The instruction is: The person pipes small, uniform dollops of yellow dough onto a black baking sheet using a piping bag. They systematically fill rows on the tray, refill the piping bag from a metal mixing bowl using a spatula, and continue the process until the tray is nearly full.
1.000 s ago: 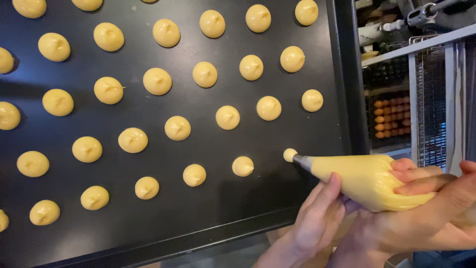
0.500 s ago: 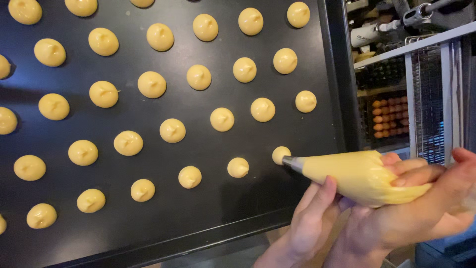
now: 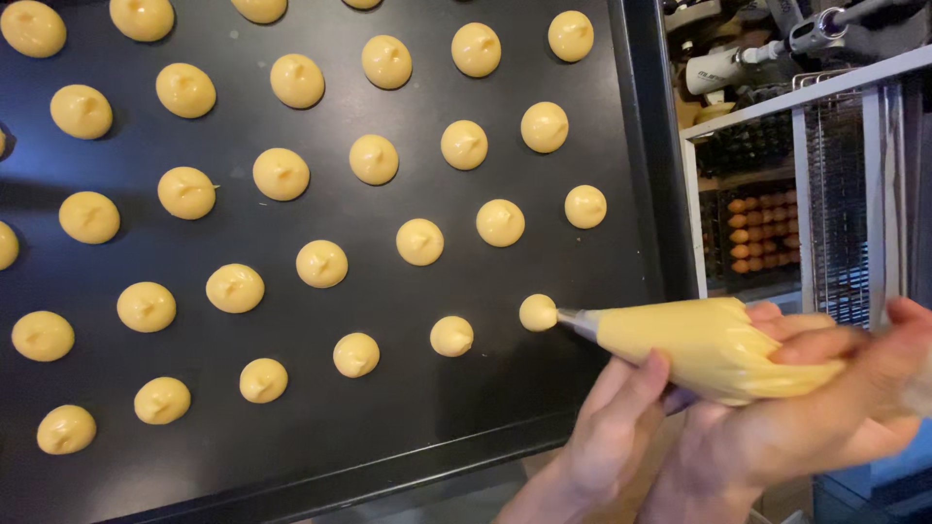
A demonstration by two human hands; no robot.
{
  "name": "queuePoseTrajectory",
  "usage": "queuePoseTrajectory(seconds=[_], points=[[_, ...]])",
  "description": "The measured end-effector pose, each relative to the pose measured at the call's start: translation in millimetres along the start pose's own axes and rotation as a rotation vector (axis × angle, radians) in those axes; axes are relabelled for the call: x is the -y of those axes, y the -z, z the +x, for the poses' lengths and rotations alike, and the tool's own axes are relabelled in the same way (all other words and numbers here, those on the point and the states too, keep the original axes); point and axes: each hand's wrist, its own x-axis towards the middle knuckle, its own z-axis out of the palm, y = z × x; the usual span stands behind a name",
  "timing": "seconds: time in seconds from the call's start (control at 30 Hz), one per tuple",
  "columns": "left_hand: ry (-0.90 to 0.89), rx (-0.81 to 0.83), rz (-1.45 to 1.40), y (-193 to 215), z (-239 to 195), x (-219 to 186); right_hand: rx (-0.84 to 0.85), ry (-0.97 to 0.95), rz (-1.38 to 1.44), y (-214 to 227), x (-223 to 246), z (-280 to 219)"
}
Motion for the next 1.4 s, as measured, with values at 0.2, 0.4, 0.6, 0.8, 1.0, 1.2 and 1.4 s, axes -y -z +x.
queuePoseTrajectory(seconds=[0.2, 0.4, 0.6, 0.8, 1.0, 1.2, 1.4], points=[[0.219, -0.019, 0.038, -39, -1, -7, -0.116, -0.017, 0.085, 25, -2, 27], [0.234, 0.029, 0.036, -29, 36, 24, -0.138, 0.066, 0.019, 32, -8, 49], [0.144, -0.008, -0.116, 5, 48, 50, -0.104, 0.141, -0.145, 26, -17, 46], [0.148, -0.023, -0.071, 11, 48, 53, -0.088, 0.108, -0.071, 33, -25, 46], [0.179, -0.027, -0.045, 7, 48, 53, -0.105, 0.095, -0.036, 46, -30, 53], [0.159, -0.010, -0.029, 7, 47, 53, -0.069, 0.090, -0.013, 41, -25, 49], [0.093, -0.012, 0.024, 0, 49, 49, -0.016, -0.032, 0.075, 26, -16, 65]])
